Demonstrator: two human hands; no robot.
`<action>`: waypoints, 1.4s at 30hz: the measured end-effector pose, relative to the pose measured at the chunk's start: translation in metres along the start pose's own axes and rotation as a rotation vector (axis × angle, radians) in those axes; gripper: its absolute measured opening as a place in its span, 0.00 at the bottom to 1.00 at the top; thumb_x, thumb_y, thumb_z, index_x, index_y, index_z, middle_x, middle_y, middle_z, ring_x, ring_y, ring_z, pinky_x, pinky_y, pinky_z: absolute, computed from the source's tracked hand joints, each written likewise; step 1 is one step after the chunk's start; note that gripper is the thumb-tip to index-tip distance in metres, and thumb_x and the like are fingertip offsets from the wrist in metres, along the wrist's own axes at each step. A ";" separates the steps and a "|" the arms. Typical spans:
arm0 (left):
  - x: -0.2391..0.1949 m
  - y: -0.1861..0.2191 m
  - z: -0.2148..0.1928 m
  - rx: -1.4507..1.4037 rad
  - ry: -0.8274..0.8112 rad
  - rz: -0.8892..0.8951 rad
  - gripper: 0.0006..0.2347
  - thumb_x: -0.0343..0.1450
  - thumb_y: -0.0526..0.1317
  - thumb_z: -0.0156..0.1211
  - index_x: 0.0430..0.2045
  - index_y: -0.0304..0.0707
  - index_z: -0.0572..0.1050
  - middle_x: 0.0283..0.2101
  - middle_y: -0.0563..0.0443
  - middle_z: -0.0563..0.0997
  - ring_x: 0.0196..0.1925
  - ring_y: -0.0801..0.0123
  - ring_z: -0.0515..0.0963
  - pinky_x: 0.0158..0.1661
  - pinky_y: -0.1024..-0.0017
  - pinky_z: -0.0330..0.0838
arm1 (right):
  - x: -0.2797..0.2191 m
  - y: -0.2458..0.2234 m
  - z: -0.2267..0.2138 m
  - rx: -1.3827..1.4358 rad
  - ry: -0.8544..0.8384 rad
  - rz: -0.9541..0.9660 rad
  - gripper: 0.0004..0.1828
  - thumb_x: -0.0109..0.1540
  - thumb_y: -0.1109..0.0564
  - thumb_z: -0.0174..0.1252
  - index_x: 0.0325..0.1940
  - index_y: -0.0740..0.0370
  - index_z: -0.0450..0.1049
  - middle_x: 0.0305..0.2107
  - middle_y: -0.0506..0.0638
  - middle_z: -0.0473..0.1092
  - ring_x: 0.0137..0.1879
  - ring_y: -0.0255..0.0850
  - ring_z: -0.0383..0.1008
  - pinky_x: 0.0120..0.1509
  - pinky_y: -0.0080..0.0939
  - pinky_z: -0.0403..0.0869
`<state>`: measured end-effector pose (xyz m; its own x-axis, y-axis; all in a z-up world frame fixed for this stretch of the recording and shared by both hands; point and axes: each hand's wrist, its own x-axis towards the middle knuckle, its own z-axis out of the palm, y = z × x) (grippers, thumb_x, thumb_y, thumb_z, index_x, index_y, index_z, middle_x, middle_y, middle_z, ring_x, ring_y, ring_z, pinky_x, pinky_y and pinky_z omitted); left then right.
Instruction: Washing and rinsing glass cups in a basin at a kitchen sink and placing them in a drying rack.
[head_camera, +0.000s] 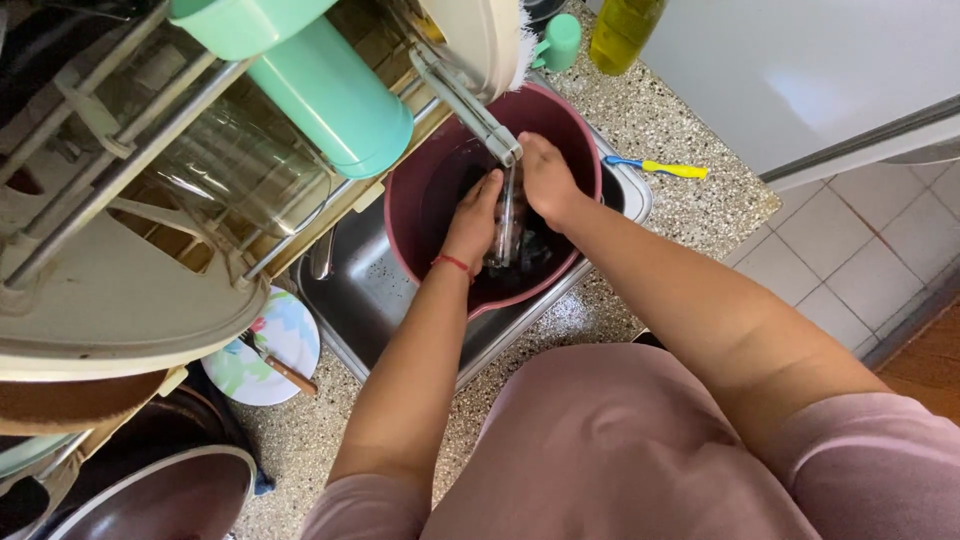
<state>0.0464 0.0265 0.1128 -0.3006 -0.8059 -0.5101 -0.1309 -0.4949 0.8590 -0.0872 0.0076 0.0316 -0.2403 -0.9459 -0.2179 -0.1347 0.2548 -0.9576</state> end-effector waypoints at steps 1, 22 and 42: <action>0.026 -0.026 -0.003 0.033 0.015 -0.012 0.33 0.73 0.62 0.47 0.66 0.36 0.62 0.69 0.35 0.62 0.70 0.43 0.61 0.66 0.50 0.58 | 0.004 0.006 0.002 -0.092 -0.021 0.050 0.26 0.73 0.45 0.34 0.64 0.66 0.64 0.57 0.61 0.67 0.63 0.48 0.65 0.70 0.53 0.63; 0.132 -0.108 0.007 1.176 -0.082 -0.167 0.20 0.67 0.46 0.56 0.52 0.36 0.73 0.52 0.41 0.79 0.59 0.50 0.76 0.57 0.60 0.73 | 0.104 0.143 0.045 -1.409 -0.158 -0.010 0.13 0.61 0.65 0.46 0.40 0.74 0.77 0.33 0.67 0.71 0.41 0.62 0.73 0.25 0.65 0.68; 0.138 -0.105 0.012 1.370 -0.218 -0.327 0.25 0.69 0.49 0.55 0.60 0.39 0.67 0.61 0.41 0.72 0.66 0.50 0.70 0.62 0.54 0.66 | 0.111 0.044 0.010 -1.426 -0.840 0.017 0.22 0.64 0.60 0.41 0.56 0.69 0.75 0.50 0.64 0.74 0.58 0.59 0.73 0.57 0.58 0.76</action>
<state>0.0074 -0.0294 -0.0474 -0.1998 -0.5910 -0.7815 -0.9789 0.1558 0.1324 -0.1104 -0.0879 -0.0368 0.2380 -0.6581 -0.7144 -0.9686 -0.2153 -0.1243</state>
